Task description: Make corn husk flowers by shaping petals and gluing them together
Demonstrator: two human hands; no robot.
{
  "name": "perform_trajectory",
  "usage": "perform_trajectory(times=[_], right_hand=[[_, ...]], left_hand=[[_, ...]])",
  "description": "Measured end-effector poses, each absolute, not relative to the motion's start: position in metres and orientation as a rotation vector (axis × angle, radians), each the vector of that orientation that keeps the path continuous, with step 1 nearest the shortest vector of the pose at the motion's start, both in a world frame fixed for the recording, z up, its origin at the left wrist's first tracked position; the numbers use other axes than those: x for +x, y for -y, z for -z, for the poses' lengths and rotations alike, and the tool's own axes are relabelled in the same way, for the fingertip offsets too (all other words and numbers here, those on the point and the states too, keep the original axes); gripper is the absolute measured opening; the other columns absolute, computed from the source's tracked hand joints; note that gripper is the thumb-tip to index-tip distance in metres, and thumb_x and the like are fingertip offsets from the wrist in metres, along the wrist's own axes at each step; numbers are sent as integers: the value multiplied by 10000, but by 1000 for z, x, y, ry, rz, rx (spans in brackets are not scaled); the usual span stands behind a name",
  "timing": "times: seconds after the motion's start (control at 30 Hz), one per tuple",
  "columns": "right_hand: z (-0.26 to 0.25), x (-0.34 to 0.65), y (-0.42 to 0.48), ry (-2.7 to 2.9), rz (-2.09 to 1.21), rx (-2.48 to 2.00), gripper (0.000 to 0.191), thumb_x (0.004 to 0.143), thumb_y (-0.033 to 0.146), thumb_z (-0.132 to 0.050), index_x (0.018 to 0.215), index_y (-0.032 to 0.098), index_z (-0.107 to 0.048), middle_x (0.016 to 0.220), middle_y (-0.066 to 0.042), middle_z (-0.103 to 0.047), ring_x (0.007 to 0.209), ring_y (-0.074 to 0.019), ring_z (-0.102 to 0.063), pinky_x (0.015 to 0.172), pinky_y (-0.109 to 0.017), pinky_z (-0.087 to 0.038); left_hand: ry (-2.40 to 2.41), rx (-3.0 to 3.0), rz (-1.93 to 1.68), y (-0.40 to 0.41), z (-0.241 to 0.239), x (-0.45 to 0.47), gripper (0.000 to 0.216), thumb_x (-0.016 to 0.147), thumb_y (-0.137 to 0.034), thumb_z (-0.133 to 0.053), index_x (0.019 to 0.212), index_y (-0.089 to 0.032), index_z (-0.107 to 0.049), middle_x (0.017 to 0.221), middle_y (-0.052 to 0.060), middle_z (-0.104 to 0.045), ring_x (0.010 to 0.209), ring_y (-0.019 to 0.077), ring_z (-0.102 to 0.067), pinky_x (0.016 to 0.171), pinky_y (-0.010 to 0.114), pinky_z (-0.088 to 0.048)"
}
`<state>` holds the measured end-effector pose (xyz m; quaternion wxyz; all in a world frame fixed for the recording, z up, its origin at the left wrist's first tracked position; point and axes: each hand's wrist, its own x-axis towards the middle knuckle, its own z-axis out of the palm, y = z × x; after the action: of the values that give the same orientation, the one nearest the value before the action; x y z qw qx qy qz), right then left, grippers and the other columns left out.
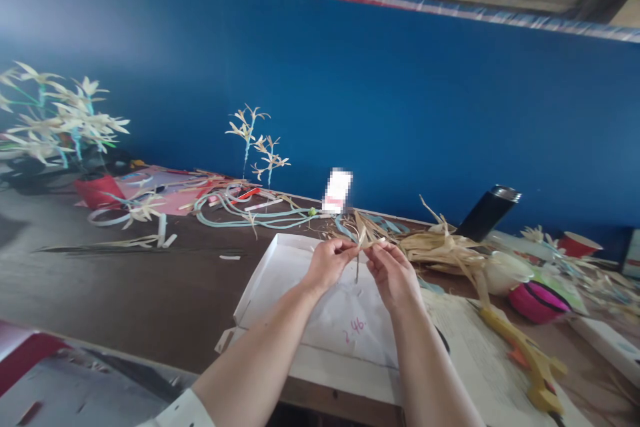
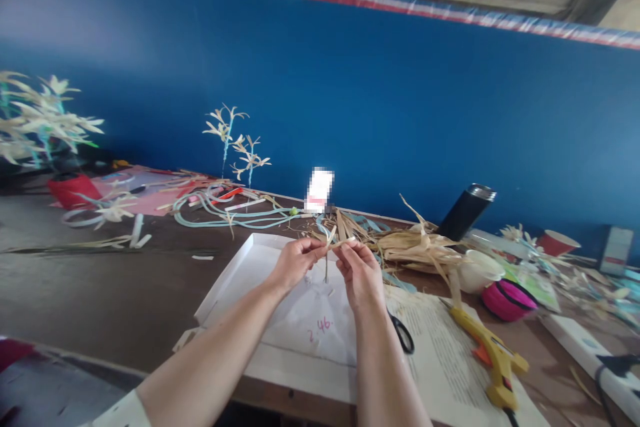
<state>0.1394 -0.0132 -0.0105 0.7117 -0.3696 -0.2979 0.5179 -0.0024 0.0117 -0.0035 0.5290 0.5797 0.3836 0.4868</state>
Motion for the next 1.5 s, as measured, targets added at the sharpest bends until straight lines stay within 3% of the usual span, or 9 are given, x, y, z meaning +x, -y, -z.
perform_trajectory(times=[0.37,0.8,1.5], right_hand=[[9,140,14,656,-1128,-820,254,585,210,-798,760,205,-615,746,34,-650,742,-119,-645,526,-148,-462],[10,140,14,665,-1130,-844,249,579,222,-805,747,198,-622,722,18,-657,717,-123,-641,528,-156,-476],[6,138,17,726,-1185,-820,258,585,230,-806,752,203,-612,736,15,-656,705,-109,-628,545,-159,-464]], left_hand=[[-954,1562,-1220,-11,6,-2,253,718,-376,-624,816,-156,-704,757,24,-680,693,136,-575,634,220,-414],[-962,1660,-1190,-9,9,-2,268,750,-408,-581,816,-175,-693,753,4,-679,696,136,-571,642,214,-411],[-898,1355,-1106,-9,2,-2,264,655,-371,-669,746,-128,-615,621,6,-605,503,78,-465,460,191,-364]])
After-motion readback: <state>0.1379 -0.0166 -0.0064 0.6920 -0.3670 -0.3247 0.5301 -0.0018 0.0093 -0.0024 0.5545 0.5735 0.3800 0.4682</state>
